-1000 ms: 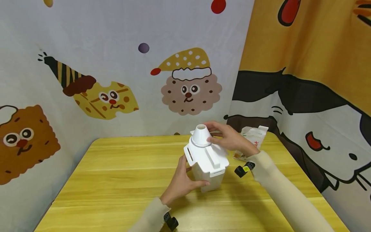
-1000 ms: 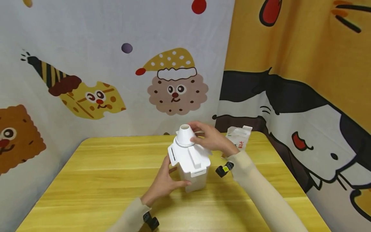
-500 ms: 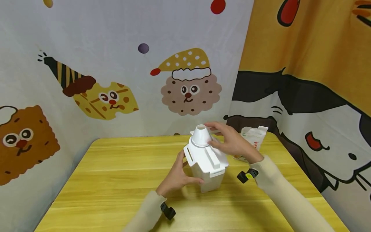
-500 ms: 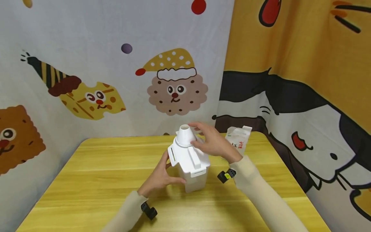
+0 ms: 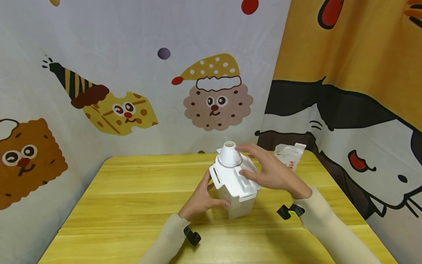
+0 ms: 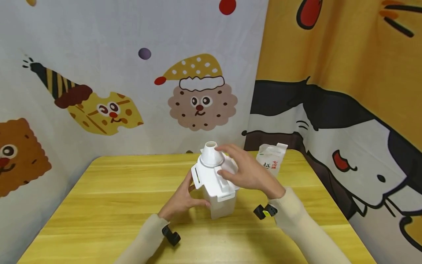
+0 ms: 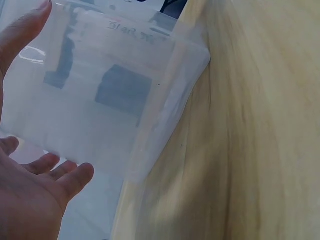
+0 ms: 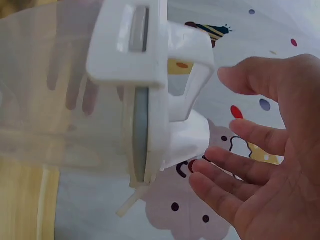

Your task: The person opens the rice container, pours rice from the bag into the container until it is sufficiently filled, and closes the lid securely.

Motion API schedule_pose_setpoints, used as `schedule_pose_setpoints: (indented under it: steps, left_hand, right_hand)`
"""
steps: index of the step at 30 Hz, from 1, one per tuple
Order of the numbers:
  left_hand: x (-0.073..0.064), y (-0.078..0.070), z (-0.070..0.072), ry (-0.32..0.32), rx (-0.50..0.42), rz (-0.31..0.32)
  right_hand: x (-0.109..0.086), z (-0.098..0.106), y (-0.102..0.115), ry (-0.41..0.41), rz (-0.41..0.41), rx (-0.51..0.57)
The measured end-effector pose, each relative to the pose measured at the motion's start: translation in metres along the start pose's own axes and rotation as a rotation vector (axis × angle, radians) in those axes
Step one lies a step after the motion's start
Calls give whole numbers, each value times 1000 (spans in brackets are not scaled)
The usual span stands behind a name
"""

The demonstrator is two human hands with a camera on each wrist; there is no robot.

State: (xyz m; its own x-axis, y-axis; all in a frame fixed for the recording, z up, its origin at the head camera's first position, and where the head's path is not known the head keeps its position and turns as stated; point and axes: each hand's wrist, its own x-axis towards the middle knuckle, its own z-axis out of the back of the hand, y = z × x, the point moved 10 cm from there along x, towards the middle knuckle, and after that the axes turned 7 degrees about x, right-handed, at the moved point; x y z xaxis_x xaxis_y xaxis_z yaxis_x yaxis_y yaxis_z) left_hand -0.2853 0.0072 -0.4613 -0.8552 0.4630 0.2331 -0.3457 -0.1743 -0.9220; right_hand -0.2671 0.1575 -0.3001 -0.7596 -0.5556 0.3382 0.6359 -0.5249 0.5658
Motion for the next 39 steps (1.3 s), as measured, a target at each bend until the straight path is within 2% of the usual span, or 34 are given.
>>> schedule_pose_setpoints:
  steps: [9, 13, 19, 29, 39]
  left_hand:
    - [2, 2, 2, -2, 23, -7]
    - [3, 7, 4, -18, 56, 27]
    - [4, 8, 8, -49, 71, 44]
    - [3, 9, 8, -51, 42, 39]
    - [3, 8, 9, -47, 41, 46]
  right_hand:
    - [-20, -7, 20, 34, 47, -112]
    - [-26, -12, 27, 56, 75, -143]
    - [-36, -21, 27, 80, 49, -176]
    - [-47, -29, 34, 52, 103, -287]
    - [-54, -43, 43, 33, 102, -459]
